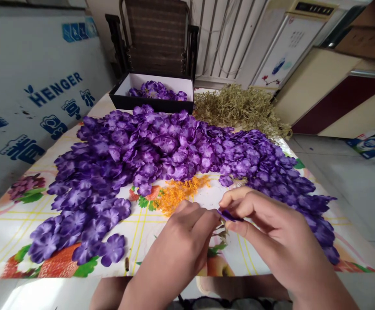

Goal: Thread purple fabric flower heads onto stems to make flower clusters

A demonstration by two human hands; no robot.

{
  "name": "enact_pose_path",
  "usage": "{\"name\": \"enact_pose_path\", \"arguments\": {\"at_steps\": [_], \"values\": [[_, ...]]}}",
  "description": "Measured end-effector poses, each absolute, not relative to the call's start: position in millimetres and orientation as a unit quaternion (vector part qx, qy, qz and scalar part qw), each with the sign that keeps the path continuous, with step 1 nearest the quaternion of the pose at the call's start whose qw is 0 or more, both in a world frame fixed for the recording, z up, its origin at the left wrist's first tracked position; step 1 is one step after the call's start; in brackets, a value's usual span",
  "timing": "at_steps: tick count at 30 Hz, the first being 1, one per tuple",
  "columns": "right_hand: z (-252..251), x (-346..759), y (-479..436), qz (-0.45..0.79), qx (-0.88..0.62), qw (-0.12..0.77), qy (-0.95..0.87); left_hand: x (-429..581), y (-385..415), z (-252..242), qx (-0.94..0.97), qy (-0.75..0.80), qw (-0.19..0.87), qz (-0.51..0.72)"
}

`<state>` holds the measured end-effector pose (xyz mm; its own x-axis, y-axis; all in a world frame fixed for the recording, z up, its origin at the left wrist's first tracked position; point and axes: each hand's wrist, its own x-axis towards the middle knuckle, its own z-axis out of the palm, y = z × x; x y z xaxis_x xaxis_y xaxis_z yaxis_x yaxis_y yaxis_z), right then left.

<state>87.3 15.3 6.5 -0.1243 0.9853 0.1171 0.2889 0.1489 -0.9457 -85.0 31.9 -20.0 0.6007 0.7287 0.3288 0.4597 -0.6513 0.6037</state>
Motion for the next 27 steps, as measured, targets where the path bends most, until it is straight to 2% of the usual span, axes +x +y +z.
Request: {"name": "enact_pose_path", "arguments": {"at_steps": [7, 12, 16, 20, 24, 27], "values": [[5.6, 87.3, 16.5, 0.494, -0.464, 0.432, -0.595, -83.6, 25.2, -21.2, 0.87, 0.343, 0.206, 0.288], [-1.3, 84.7, 19.5, 0.542, -0.441, 0.424, -0.576, -84.3, 24.6, -24.2, 0.868, 0.346, 0.226, 0.275], [-13.7, 73.8, 25.6, 0.522, -0.468, 0.462, -0.544, -80.0, 28.7, -27.0, 0.827, 0.424, 0.242, 0.277], [-26.3, 71.9, 30.9, 0.506, -0.513, 0.458, -0.521, -76.9, 30.3, -24.0, 0.8, 0.447, 0.266, 0.301], [-33.6, 87.7, 30.4, 0.535, -0.516, 0.479, -0.468, -77.8, 27.7, -18.3, 0.846, 0.402, 0.249, 0.246], [-35.1, 102.2, 26.5, 0.581, -0.511, 0.45, -0.446, -76.3, 23.7, -17.3, 0.874, 0.374, 0.247, 0.188]]}}
